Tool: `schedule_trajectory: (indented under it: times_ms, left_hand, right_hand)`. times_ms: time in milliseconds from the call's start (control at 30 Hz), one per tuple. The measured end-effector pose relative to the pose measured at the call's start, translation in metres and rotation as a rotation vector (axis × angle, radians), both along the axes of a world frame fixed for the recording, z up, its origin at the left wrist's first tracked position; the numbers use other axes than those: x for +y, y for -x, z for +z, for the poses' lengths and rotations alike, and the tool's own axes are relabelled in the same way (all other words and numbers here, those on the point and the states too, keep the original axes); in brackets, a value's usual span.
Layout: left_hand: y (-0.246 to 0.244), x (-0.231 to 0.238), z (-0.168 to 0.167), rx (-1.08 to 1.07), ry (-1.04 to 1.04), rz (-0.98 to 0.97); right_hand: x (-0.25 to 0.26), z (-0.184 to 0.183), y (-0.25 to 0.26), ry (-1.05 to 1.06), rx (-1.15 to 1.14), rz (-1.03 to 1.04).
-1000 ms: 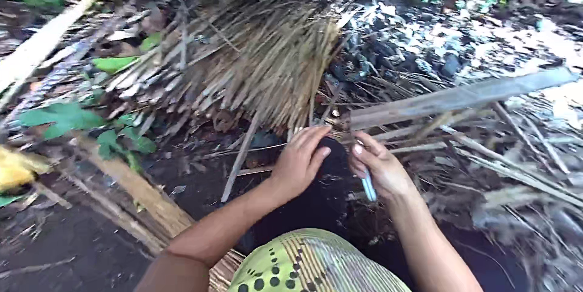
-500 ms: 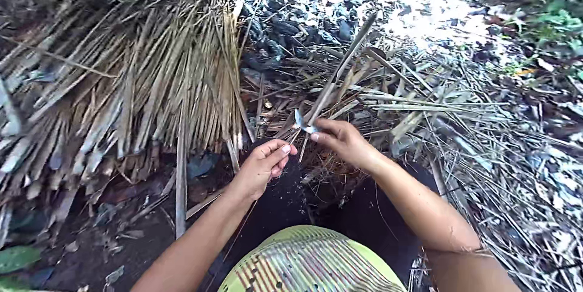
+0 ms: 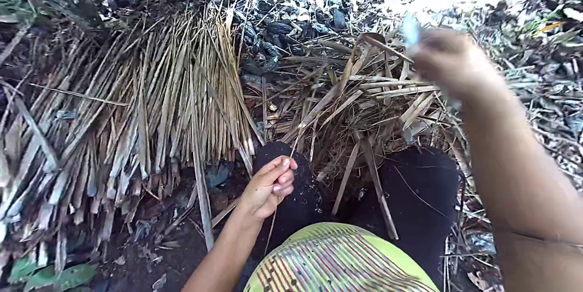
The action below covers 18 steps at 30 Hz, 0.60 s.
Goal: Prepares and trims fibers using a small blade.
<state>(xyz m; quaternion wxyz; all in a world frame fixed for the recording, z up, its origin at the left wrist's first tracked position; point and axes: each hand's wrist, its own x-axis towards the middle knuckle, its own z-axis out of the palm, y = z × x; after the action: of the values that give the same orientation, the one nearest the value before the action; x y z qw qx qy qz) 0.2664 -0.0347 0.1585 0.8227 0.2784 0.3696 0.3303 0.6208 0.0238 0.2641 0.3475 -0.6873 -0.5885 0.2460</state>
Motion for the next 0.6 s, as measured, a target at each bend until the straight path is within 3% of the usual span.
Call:
schedule_trajectory:
  times_ms: [100, 200, 267, 467, 533, 600]
  left_hand:
    - [-0.009, 0.001, 0.004, -0.161, 0.007, -0.108]
    - [-0.010, -0.003, 0.007, -0.238, 0.013, -0.155]
    - [-0.006, -0.005, 0.009, -0.242, 0.000, -0.178]
    - [0.010, -0.006, -0.008, -0.302, 0.097, -0.274]
    - [0.011, -0.004, -0.012, -0.312, 0.123, -0.267]
    - [0.010, 0.001, -0.015, -0.340, 0.127, -0.269]
  right_hand:
    - [-0.051, -0.040, 0.084, 0.159, 0.516, 0.485]
    - [-0.059, -0.068, 0.115, 0.386, 0.723, 0.763]
    - [-0.055, -0.064, 0.112, 0.361, 0.774, 0.741]
    - [-0.014, -0.035, 0.065, -0.064, 0.896, 0.377]
    - [-0.027, -0.040, 0.076, 0.030, 0.913, 0.426]
    - [-0.052, -0.063, 0.100, 0.282, 0.912, 0.585]
